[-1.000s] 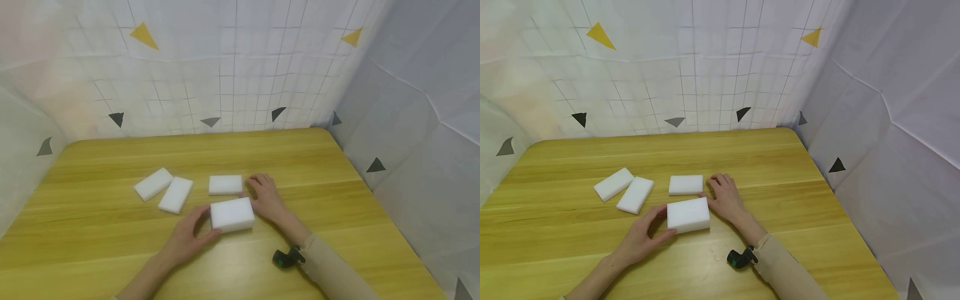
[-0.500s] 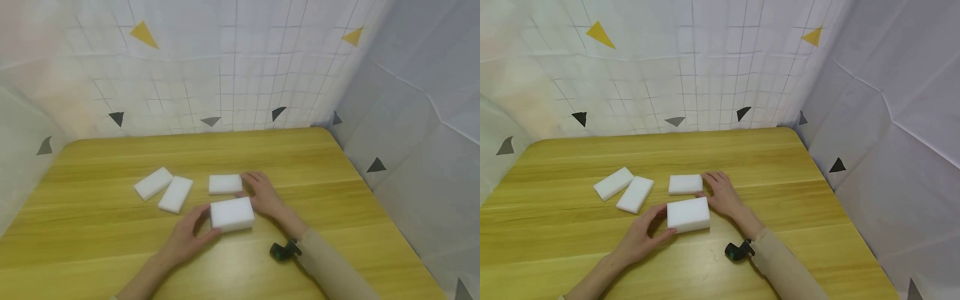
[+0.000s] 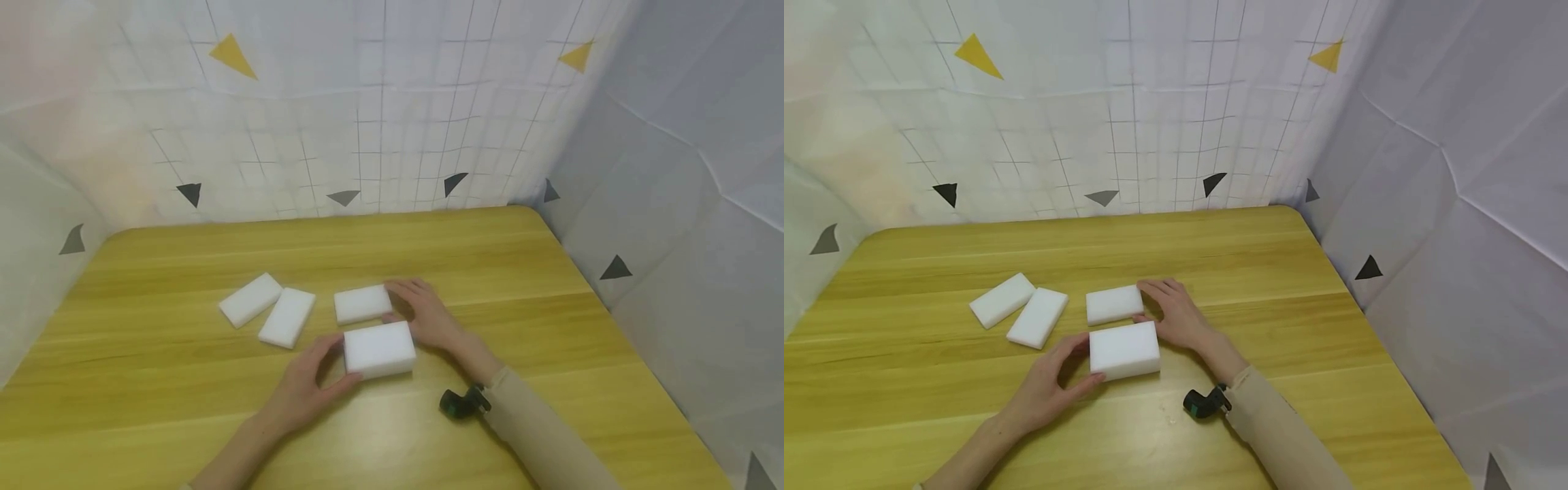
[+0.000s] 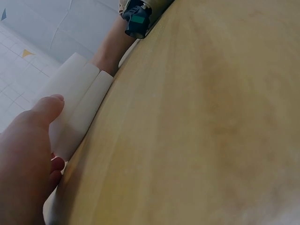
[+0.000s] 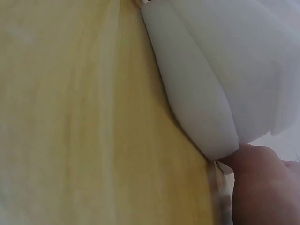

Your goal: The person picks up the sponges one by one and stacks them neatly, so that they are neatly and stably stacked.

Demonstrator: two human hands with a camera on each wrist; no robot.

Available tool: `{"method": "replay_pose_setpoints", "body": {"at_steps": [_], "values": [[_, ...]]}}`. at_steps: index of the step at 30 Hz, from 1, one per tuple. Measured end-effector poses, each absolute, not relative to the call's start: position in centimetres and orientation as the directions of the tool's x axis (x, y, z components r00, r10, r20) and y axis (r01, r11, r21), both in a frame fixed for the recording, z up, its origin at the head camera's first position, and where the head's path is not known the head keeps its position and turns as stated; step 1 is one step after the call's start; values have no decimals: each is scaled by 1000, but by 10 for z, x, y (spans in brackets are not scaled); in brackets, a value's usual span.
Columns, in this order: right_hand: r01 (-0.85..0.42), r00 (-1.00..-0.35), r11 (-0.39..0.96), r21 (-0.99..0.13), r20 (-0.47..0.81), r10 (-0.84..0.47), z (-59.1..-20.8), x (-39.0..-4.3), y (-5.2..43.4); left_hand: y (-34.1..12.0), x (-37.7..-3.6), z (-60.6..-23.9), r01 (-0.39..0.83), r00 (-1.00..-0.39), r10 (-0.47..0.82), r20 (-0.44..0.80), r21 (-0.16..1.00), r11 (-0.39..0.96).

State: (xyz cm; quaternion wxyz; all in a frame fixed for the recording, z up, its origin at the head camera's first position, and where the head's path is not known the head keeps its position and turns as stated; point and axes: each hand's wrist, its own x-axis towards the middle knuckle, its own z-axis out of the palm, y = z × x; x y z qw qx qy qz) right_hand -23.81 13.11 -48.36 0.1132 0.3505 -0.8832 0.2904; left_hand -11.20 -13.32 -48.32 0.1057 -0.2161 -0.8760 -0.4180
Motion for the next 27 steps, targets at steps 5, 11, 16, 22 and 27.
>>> {"method": "replay_pose_setpoints", "body": {"at_steps": [5,11,16,22,27], "values": [[-714,-700,551,-433,420,-577,-484,-240,132,-133,-112,-484,470,-883,289,371,684,558],[-718,-695,541,-438,419,-584,-484,-240,131,-133,-111,-482,478,-878,286,383,680,556],[-708,-705,547,-447,408,-580,-481,-239,131,-133,-110,-480,467,-884,283,371,682,563],[-706,-707,543,-454,414,-573,-480,-238,130,-133,-111,-480,472,-882,290,372,680,561],[-712,-702,532,-458,437,-562,-482,-237,131,-133,-112,-483,475,-880,296,372,673,566]]}}
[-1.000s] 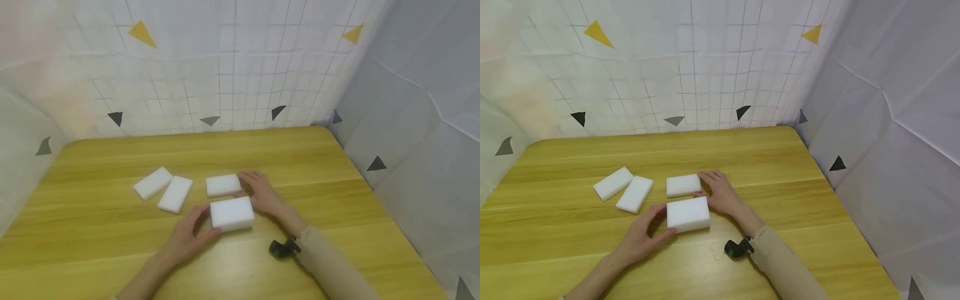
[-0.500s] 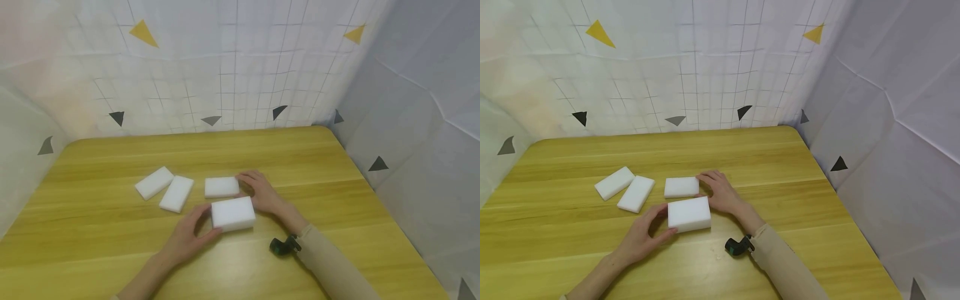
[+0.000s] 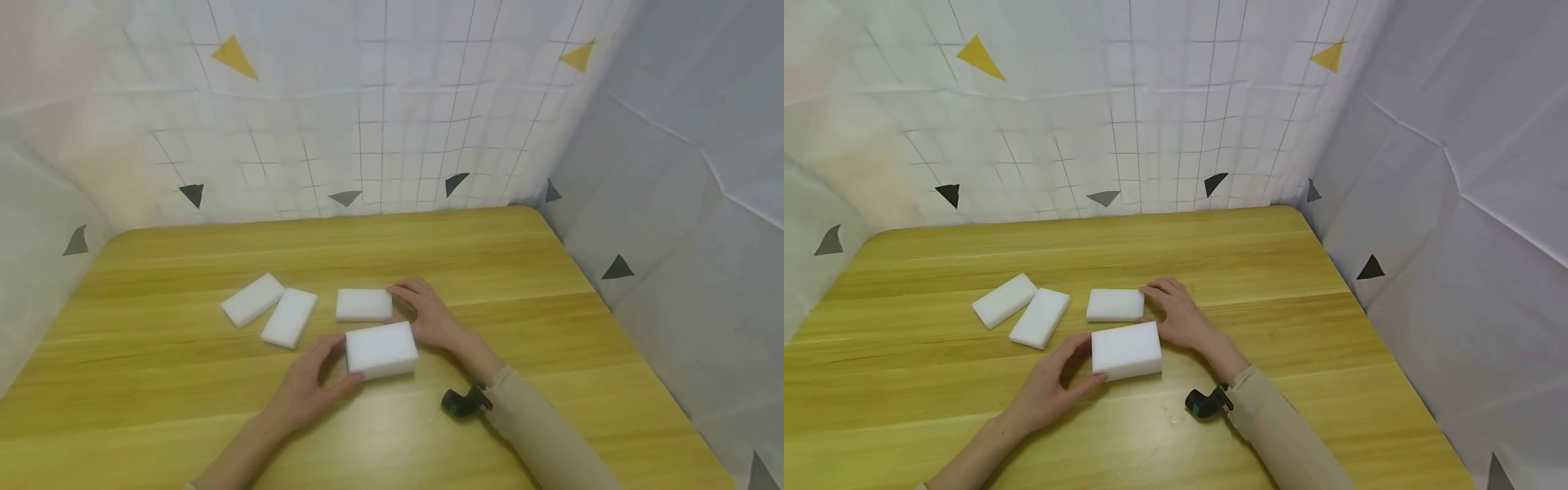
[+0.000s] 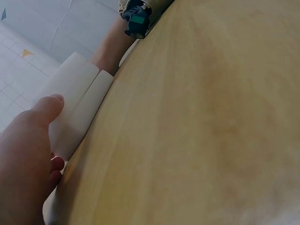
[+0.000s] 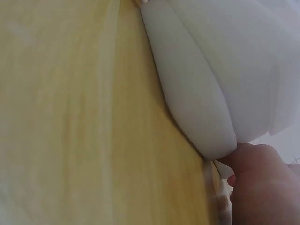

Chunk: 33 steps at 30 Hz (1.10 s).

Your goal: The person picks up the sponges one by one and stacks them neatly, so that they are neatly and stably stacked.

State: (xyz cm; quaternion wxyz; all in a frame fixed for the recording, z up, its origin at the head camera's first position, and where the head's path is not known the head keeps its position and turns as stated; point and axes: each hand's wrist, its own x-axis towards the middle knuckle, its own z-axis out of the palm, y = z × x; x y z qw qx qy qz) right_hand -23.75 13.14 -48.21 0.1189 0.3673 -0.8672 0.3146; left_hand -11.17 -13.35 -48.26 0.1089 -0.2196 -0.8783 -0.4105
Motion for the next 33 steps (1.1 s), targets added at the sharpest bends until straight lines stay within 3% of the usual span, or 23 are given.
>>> {"method": "replay_pose_setpoints", "body": {"at_steps": [13,20,33], "values": [[-694,-720,562,-451,419,-553,-488,-235,137,-133,-110,-483,482,-876,304,374,678,556],[-717,-696,553,-423,460,-551,-487,-234,138,-133,-111,-485,486,-874,304,379,680,549],[-676,-736,546,-494,428,-524,-487,-233,145,-134,-110,-483,462,-887,289,360,681,568]]}}
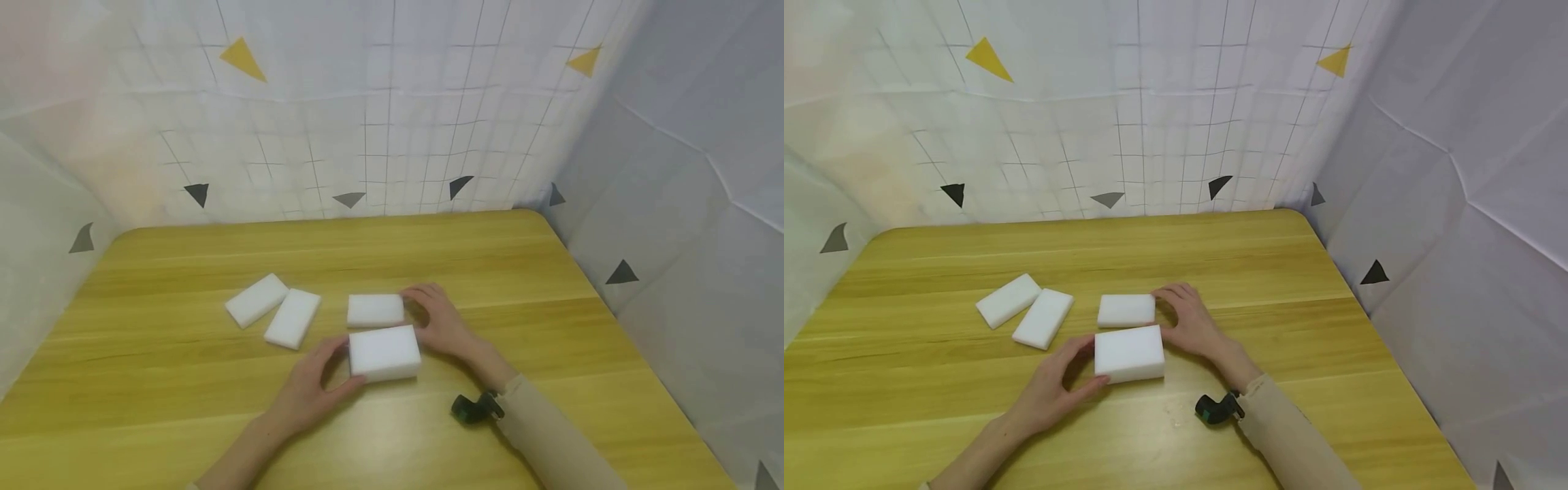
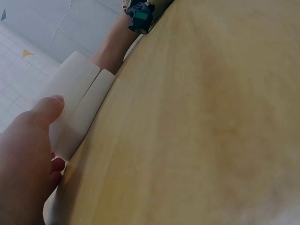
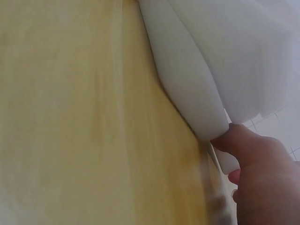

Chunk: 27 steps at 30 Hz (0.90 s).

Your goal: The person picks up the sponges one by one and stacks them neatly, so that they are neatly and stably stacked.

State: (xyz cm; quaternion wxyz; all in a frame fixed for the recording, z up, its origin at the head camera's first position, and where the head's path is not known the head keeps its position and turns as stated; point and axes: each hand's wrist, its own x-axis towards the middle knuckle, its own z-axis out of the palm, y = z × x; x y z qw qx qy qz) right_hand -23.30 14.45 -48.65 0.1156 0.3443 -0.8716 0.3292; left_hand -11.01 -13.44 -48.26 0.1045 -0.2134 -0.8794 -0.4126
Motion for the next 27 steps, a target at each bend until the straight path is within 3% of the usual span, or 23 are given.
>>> {"method": "replay_pose_setpoints", "body": {"at_steps": [14,27], "values": [[-615,-787,558,-558,392,-476,-483,-222,167,-134,-109,-479,460,-888,287,360,689,560],[-629,-776,580,-518,464,-428,-487,-212,181,-134,-109,-481,466,-885,288,367,670,577]]}}
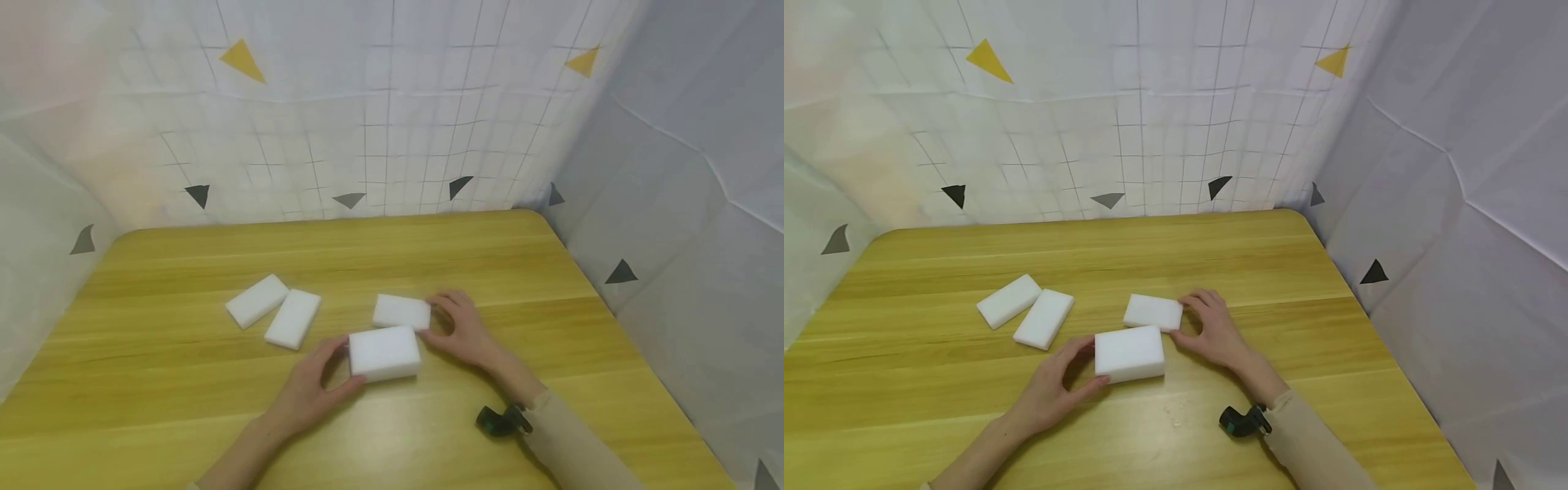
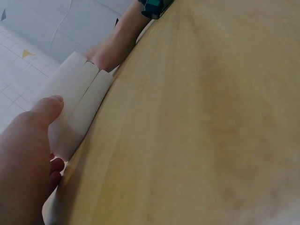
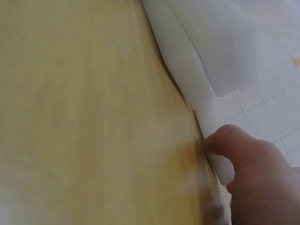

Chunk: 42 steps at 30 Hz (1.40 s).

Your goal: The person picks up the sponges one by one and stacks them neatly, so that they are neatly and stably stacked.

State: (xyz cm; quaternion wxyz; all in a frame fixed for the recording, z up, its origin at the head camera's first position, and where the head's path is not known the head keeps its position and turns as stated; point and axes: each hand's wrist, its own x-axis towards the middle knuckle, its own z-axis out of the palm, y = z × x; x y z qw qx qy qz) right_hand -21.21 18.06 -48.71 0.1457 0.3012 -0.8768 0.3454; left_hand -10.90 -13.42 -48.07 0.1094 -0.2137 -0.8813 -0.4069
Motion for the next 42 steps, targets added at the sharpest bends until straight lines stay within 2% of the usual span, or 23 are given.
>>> {"method": "replay_pose_setpoints", "body": {"at_steps": [18,42], "values": [[-577,-815,626,-524,417,-403,-482,-207,182,-135,-109,-482,458,-889,278,365,680,573],[-561,-826,640,-525,399,-397,-483,-206,183,-133,-109,-479,456,-890,284,357,668,588]]}}
